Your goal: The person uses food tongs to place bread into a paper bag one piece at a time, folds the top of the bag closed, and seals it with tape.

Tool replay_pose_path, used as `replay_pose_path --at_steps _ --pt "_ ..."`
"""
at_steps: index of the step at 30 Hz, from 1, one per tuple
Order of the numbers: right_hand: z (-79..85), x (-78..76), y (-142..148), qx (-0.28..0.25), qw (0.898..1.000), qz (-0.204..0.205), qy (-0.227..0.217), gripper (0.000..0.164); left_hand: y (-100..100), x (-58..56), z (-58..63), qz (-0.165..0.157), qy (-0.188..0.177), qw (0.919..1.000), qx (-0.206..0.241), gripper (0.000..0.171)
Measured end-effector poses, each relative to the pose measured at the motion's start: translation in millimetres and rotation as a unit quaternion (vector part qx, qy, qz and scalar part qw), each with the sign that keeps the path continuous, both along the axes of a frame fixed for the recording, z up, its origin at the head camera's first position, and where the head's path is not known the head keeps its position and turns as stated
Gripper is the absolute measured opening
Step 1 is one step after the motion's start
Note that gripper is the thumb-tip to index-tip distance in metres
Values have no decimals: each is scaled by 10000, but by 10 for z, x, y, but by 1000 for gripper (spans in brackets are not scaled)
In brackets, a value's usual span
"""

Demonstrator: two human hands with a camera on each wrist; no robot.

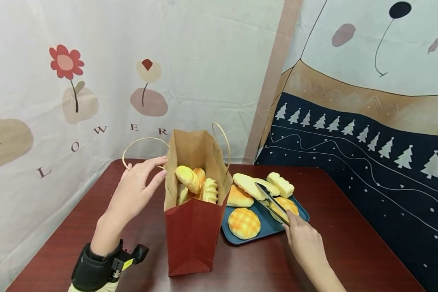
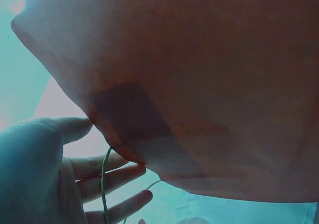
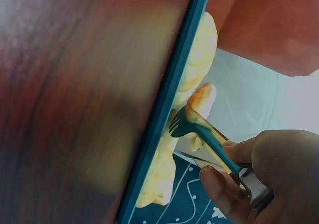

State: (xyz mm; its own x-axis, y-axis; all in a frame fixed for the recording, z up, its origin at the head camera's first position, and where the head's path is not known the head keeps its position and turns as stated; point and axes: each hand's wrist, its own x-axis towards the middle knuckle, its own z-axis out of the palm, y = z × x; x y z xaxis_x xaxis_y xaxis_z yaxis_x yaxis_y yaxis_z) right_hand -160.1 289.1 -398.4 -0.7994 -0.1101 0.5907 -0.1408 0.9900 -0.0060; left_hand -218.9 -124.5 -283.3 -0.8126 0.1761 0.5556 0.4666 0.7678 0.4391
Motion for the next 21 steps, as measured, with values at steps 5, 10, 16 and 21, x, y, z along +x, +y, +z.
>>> replay_pose_path --at_steps 5,10,16,21 --pt "69 59 20 -349 9993 -101 -133 46 3 9 10 -5 -35 10000 -12 43" --pt "155 104 13 -830 9960 -155 -275 40 2 11 12 13 -19 10000 -9 42" --pt "226 139 17 -1030 9946 -99 -14 37 0 13 15 17 -5 10000 -10 42" --pt "277 156 1 -1129 9935 -127 40 38 1 11 20 10 -17 10000 -21 42"
